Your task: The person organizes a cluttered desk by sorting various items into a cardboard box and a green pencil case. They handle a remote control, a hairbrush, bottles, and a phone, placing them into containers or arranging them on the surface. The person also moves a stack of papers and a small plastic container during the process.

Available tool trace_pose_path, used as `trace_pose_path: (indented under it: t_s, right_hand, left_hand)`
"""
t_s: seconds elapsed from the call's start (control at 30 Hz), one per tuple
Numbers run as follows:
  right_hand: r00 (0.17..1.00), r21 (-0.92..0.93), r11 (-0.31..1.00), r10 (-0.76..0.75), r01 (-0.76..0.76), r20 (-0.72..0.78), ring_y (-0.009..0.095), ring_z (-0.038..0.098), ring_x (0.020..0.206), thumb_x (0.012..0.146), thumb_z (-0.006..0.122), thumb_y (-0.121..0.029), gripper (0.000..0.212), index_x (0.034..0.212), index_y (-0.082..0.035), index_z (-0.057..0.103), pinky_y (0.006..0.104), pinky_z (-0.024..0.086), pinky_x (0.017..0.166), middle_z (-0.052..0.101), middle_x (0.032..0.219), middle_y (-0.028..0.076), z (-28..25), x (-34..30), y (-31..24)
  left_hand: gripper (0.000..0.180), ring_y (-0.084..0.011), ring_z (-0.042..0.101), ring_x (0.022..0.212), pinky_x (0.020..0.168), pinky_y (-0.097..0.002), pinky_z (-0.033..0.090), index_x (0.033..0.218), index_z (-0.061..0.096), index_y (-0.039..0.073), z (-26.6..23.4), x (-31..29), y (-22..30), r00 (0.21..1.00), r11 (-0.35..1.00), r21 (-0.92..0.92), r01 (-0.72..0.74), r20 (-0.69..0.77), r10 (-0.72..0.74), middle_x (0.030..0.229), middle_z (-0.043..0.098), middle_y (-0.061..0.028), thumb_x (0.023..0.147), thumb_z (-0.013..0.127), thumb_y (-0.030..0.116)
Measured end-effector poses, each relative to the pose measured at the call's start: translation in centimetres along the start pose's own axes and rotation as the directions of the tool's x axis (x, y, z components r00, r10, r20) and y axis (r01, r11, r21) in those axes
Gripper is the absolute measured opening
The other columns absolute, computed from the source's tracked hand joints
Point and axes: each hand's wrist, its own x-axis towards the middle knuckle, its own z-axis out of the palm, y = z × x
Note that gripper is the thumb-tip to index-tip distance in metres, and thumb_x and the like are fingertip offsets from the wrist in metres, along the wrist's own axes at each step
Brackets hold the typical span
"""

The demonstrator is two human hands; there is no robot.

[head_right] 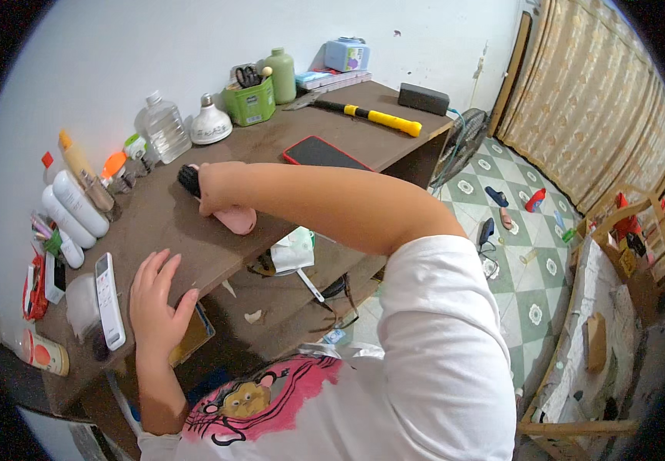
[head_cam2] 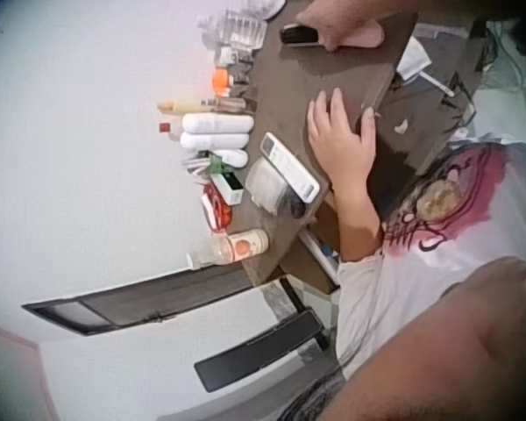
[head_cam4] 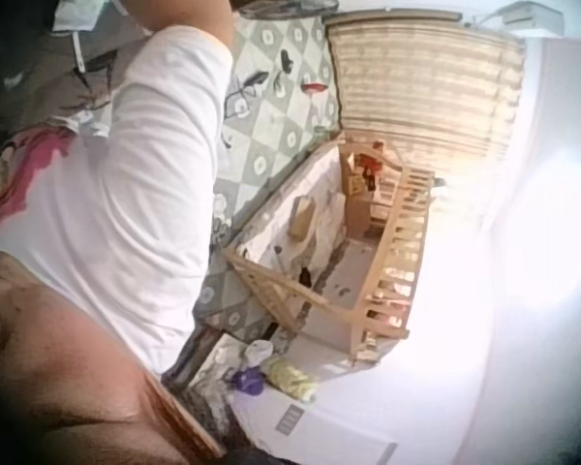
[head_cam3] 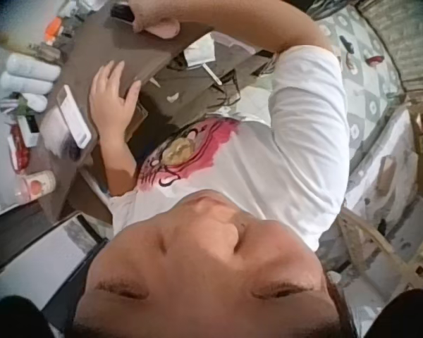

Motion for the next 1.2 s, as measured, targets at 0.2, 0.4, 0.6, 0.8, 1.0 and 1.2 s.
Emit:
trace_pose_path:
  t_s: [0.2,0.4,0.6,0.8,1.0,1.2]
  right_hand:
    - [0.987,0.089,0.988,-0.113,0.123,-0.110,0.030,0.063,0.086,0.068,0.070,-0.026,0.057,0.117,-0.005,0.050,0.0392,0.050,0.075,0.064,0.092,0.016,-4.9,-0.3,5.8]
    - [0.896,-0.422,0.904,-0.138,-0.060,-0.423,0.032,0.060,0.093,0.070,0.065,-0.006,0.040,0.108,-0.012,0.056,0.0405,0.048,0.077,0.064,0.094,0.012,-14.8,-1.8,18.1]
    - [0.928,-0.703,0.666,-0.043,-0.248,-0.369,0.025,0.059,0.103,0.073,0.066,-0.008,0.034,0.105,-0.014,0.059,0.0396,0.049,0.083,0.062,0.106,0.007,-15.8,2.7,30.1]
    - [0.973,-0.820,0.558,-0.091,-0.127,-0.212,0.023,0.052,0.113,0.077,0.064,-0.011,0.027,0.104,-0.014,0.062,0.0368,0.046,0.088,0.058,0.113,0.007,-13.1,7.3,34.7]
    - [0.971,-0.840,0.512,-0.043,-0.181,-0.236,0.025,0.058,0.104,0.082,0.060,-0.014,0.019,0.099,-0.013,0.065,0.0361,0.051,0.082,0.060,0.106,0.010,-12.2,10.0,36.9]
    - [0.893,-0.558,0.736,0.142,-0.384,-0.428,0.028,0.065,0.090,0.083,0.060,-0.022,0.023,0.100,-0.007,0.066,0.0386,0.052,0.079,0.063,0.105,0.015,-12.2,9.0,33.7]
  left_hand:
    - [0.051,-0.0360,0.045,0.119,0.098,-0.0450,0.036,0.115,0.057,0.005,0.2,0.3,0.1,0.999,0.999,0.016,0.036,0.024,-0.037,0.125,0.051,-0.0146,0.069,0.069,0.022]
    - [0.052,-0.0365,0.044,0.121,0.101,-0.0438,0.034,0.115,0.057,0.003,0.0,0.4,0.8,0.990,0.989,0.055,0.134,0.031,-0.136,0.126,0.051,-0.0162,0.067,0.068,0.016]
    - [0.052,-0.0392,0.045,0.119,0.099,-0.0454,0.036,0.111,0.059,0.001,0.4,1.0,1.1,0.984,0.982,0.061,0.176,-0.030,-0.174,0.124,0.052,-0.0172,0.064,0.068,0.020]
    - [0.054,-0.0392,0.045,0.119,0.099,-0.0462,0.036,0.113,0.056,0.002,0.8,1.4,0.8,0.975,0.968,0.114,0.224,-0.038,-0.221,0.125,0.052,-0.0167,0.063,0.066,0.020]
    - [0.052,-0.0394,0.046,0.119,0.099,-0.0463,0.036,0.114,0.056,0.003,1.1,1.6,0.7,0.962,0.957,0.099,0.273,-0.033,-0.272,0.125,0.052,-0.0174,0.074,0.061,0.035]
    - [0.050,-0.0394,0.046,0.119,0.099,-0.0462,0.036,0.114,0.056,0.002,1.0,1.7,1.1,0.958,0.950,0.122,0.287,-0.047,-0.283,0.125,0.052,-0.0178,0.074,0.060,0.033]
